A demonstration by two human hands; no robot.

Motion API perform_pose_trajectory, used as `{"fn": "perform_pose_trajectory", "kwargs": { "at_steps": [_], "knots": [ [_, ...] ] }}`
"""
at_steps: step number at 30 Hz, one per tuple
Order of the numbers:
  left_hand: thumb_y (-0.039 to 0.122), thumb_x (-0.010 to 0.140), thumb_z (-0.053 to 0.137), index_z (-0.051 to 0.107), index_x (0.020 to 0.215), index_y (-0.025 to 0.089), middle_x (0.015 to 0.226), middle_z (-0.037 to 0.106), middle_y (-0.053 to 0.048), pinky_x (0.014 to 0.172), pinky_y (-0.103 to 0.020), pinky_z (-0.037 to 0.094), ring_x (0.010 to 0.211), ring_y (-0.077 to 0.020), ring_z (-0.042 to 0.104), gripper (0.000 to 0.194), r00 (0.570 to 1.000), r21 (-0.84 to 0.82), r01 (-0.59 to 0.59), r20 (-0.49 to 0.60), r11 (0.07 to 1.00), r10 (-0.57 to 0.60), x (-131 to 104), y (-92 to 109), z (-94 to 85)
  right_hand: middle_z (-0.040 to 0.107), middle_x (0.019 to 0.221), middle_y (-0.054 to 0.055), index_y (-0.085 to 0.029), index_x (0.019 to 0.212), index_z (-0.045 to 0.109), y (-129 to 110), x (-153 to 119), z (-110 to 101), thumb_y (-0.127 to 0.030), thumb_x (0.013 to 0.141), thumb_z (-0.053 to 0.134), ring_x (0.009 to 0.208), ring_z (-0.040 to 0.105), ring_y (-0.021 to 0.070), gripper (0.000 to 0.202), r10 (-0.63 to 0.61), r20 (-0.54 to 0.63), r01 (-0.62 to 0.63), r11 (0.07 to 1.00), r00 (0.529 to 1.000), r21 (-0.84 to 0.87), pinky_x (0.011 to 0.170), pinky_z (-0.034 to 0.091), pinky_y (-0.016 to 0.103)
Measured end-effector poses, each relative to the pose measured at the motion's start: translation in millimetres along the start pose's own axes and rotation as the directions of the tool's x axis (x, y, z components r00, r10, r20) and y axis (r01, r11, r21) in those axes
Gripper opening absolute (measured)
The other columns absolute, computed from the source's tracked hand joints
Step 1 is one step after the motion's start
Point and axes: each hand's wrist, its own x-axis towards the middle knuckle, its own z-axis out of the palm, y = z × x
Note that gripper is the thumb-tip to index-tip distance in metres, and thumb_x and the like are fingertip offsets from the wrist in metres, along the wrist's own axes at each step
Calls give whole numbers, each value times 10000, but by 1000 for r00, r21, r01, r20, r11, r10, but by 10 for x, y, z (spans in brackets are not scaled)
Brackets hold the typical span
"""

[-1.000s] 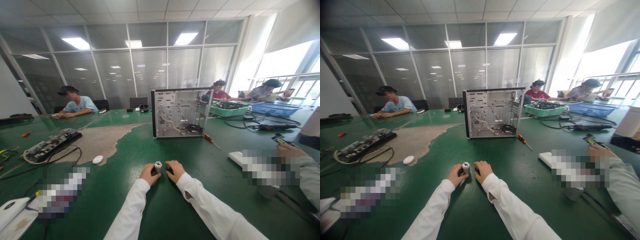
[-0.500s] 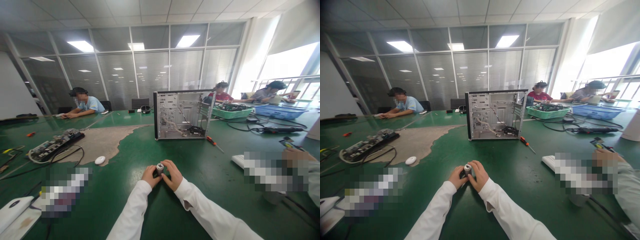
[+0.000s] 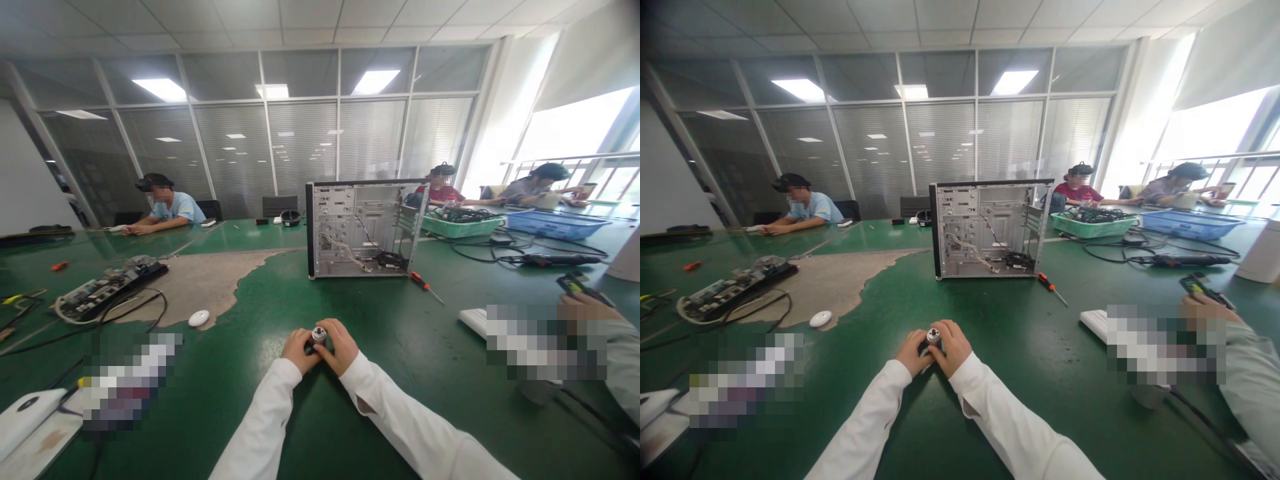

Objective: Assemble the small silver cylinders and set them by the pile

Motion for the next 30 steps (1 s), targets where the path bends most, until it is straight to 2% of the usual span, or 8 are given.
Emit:
{"fn": "perform_pose_trajectory", "kwargs": {
  "at_steps": [3,8,12,16,21,26,30],
  "knots": [
    [286,575,592,552,806,173,757,517,-20,689,-283,362,760,-176,458,261,1000,-24,8,-8,1000,-8,-2,3,-10,488,967,67,-195,1030,401,74,-3,4,-167,635,486,896,450,175,405,19,-5,-18,996,1000,87,757,401,327],
    [225,552,617,550,855,194,780,529,-8,733,-291,361,792,-173,466,311,1000,-71,4,-3,997,-4,0,-3,-31,483,1010,49,-208,1068,370,150,-16,-11,-104,610,434,897,462,155,474,86,28,-90,977,996,192,669,434,278],
    [181,555,610,538,919,186,879,550,-31,765,-305,363,842,-182,472,372,999,-99,-35,-21,994,33,-2,-17,-29,450,1038,60,-201,1066,372,105,-12,-28,-59,578,398,937,440,156,509,66,-8,-63,977,998,205,658,436,256],
    [166,559,604,533,962,176,959,564,-47,815,-328,352,911,-202,467,409,999,-130,-28,-41,991,23,-9,-34,-3,459,970,67,-197,1005,419,62,12,-17,-117,598,450,923,436,178,415,72,-25,-68,988,997,137,675,427,282],
    [167,555,604,538,970,201,960,576,-32,823,-329,360,925,-207,475,421,999,-141,4,-32,990,-9,-12,-34,5,486,904,53,-204,947,452,122,26,59,-174,612,487,859,461,174,338,111,-34,-108,991,993,78,698,417,306],
    [191,562,601,532,979,183,941,582,-48,805,-325,375,897,-203,488,422,999,-130,-10,-35,991,6,-4,-31,0,500,924,42,-211,950,459,154,10,65,-160,620,475,867,469,161,334,139,-37,-133,982,990,133,690,426,288],
    [199,551,612,530,971,173,942,579,-54,796,-330,377,887,-204,487,429,999,-121,-18,-37,993,13,-7,-33,1,510,925,31,-204,943,458,134,12,34,-155,621,473,833,492,140,327,202,-16,-191,946,979,261,659,446,266]
  ]
}}
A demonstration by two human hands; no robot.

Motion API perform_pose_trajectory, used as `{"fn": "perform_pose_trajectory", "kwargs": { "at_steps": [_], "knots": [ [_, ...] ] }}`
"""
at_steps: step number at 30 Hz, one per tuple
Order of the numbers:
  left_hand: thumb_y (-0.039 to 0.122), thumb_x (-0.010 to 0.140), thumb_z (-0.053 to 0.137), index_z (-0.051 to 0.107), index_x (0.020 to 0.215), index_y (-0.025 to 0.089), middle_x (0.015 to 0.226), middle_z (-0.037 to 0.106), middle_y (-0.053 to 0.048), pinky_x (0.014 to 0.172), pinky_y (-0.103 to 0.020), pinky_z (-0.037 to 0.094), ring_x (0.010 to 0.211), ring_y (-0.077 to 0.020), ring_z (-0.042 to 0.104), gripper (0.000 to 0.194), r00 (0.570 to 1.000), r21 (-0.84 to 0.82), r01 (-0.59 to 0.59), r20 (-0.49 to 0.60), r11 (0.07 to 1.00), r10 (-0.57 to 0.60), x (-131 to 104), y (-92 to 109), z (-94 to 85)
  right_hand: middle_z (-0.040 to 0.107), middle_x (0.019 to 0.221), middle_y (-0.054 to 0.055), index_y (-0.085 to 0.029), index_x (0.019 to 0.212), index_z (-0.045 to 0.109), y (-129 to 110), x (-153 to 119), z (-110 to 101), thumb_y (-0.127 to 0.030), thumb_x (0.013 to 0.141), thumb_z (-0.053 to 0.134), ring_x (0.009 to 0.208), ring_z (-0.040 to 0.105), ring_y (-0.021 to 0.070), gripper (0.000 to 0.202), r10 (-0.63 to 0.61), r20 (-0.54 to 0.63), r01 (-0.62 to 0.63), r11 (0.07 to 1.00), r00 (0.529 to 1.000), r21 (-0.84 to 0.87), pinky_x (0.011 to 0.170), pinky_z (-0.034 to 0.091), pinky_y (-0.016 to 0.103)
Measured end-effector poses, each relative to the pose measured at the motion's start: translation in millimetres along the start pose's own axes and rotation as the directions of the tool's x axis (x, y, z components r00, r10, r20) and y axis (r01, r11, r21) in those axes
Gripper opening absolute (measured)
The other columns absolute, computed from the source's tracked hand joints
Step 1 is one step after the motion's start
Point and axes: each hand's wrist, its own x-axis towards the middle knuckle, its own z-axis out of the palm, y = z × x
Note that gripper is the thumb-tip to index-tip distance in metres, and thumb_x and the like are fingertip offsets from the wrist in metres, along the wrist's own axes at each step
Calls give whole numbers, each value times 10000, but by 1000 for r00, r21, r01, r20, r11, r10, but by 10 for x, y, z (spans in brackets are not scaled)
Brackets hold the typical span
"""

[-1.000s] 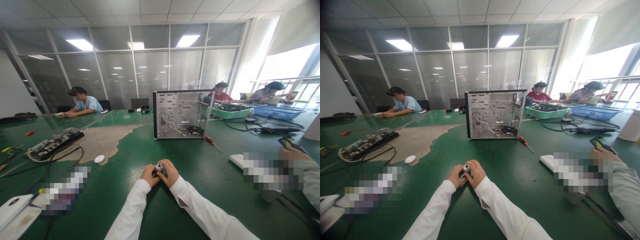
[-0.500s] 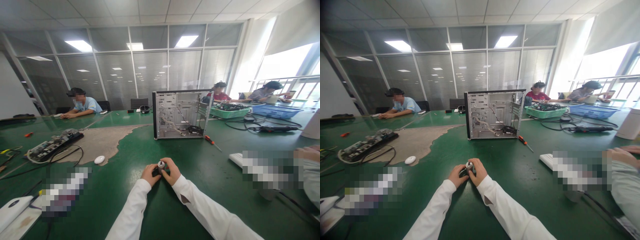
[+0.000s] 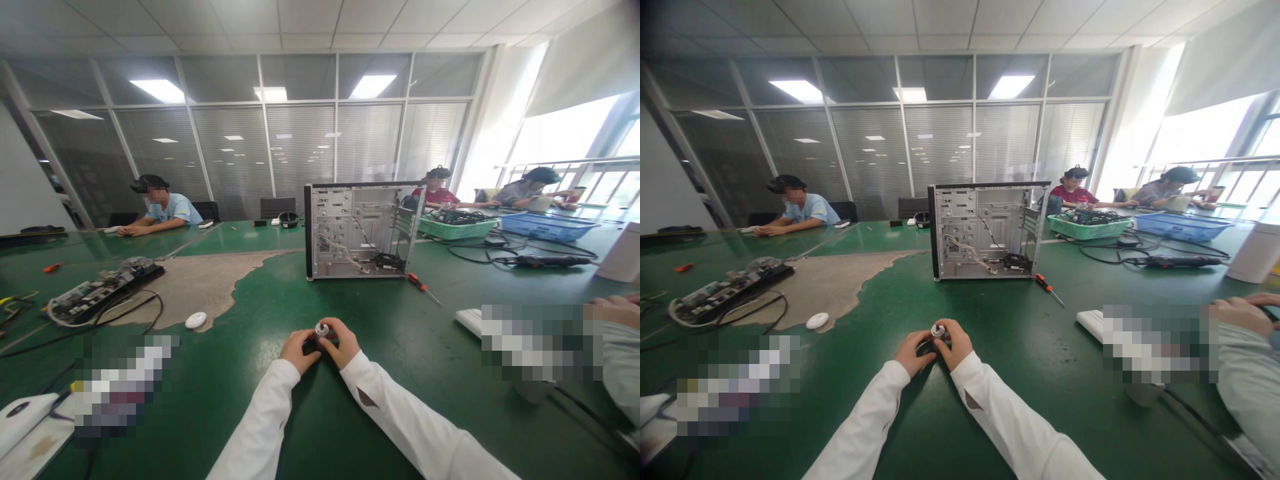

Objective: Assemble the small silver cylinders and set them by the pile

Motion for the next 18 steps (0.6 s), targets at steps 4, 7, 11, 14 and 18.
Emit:
{"fn": "perform_pose_trajectory", "kwargs": {
  "at_steps": [4,7,11,14,18],
  "knots": [
    [199,545,620,531,956,168,911,583,-49,789,-326,381,869,-197,488,422,1000,-2,-11,-3,1000,11,-13,12,-16,534,877,20,-201,913,446,14,15,18,-177,618,497,788,523,134,301,108,-35,-100,980,994,172,665,455,279],
    [206,543,623,533,948,170,890,585,-45,781,-325,385,860,-196,490,417,1000,-12,-6,-3,1000,6,-17,26,-28,544,878,29,-207,906,429,64,27,38,-206,614,525,785,536,141,307,195,-52,-169,933,979,318,679,454,296],
    [245,564,613,524,960,172,895,580,-50,763,-318,400,843,-188,505,412,1000,-57,1,-13,998,-1,-11,53,-33,560,806,27,-206,873,433,141,38,59,-246,574,589,736,550,142,340,284,-41,-218,815,958,537,685,449,311],
    [265,589,596,502,981,181,923,573,-51,742,-307,417,847,-179,517,412,999,-117,-18,-53,993,12,-12,99,-41,565,727,3,-203,841,441,155,42,92,-268,522,641,639,562,134,383,443,14,-307,597,896,741,605,458,297],
    [281,619,566,466,1007,193,940,560,-53,680,-297,445,829,-173,525,410,984,-112,-75,-172,991,55,-34,209,-78,584,652,0,-184,804,457,97,42,128,-259,507,670,581,569,125,374,596,140,-365,275,791,890,536,447,243]
  ]
}}
